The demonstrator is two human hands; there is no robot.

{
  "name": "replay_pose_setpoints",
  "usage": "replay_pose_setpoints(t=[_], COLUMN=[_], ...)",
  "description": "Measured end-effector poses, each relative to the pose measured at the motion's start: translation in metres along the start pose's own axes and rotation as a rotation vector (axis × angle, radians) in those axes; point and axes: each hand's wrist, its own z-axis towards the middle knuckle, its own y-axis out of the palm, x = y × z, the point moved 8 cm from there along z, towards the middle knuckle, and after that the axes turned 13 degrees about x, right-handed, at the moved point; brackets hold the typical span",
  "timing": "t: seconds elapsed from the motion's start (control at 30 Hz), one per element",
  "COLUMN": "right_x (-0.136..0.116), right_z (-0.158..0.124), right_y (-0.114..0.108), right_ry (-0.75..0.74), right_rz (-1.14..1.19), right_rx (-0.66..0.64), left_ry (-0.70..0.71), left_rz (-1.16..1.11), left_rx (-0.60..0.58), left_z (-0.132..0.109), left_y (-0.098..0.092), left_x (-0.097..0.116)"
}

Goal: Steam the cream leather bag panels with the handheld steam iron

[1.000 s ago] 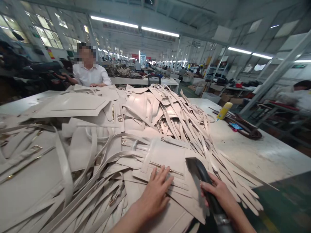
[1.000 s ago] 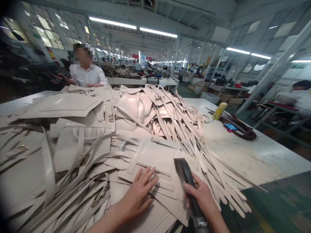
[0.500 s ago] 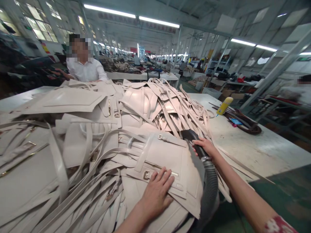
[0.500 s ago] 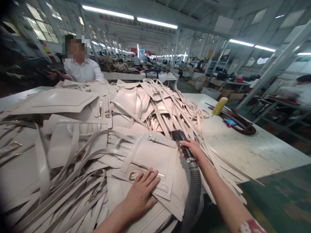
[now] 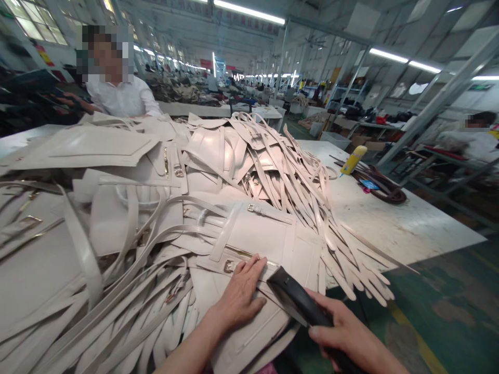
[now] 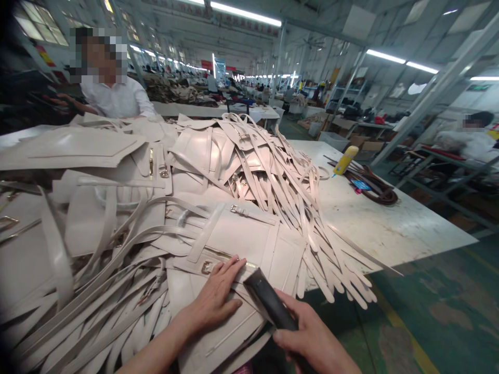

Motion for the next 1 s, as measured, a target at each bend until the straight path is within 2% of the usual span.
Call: replay_pose_setpoints(t=[0.13, 0.23, 0.33, 0.43, 0.53, 0.63, 0.7, 0.77, 0.83, 1.0], right_x=[-0.017, -0.006, 0.007, 0.012, 0.002, -0.015, -0.024, -0.032, -0.042, -0.077], right_z=[0.008, 0.0, -0.002, 0.008, 0.014, 0.014, 0.015, 0.019, 0.028, 0.067], right_y=[-0.008, -0.011, -0.007, -0.022, -0.045, -0.059, -0.061, -0.053, -0.036, 0.017], right_ry=[-0.038, 0.022, -0.004, -0.022, -0.066, -0.125, -0.132, -0.131, -0.139, -0.165], right_rz=[-0.017, -0.03, -0.023, -0.023, -0.025, -0.053, -0.074, -0.088, -0.104, -0.112], right_rx=[0.087, 0.061, -0.001, 0.165, 0.334, 0.372, 0.368, 0.333, 0.251, 0.007], left_ry=[-0.011, 0.015, 0.079, 0.17, 0.279, 0.371, 0.435, 0.479, 0.494, 0.409], left_rz=[-0.038, -0.017, 0.057, 0.133, 0.182, 0.207, 0.237, 0.317, 0.41, 0.433], left_rx=[0.009, 0.026, 0.064, 0.123, 0.137, 0.159, 0.214, 0.296, 0.356, 0.307], left_z=[-0.003, -0.005, -0.002, 0.007, 0.007, -0.009, -0.028, -0.046, -0.06, -0.069], left_y=[-0.003, -0.001, 0.001, -0.004, -0.013, -0.017, -0.013, -0.002, 0.015, 0.052], left_x=[-0.002, -0.002, -0.001, 0.003, 0.016, 0.036, 0.049, 0.055, 0.054, 0.031])
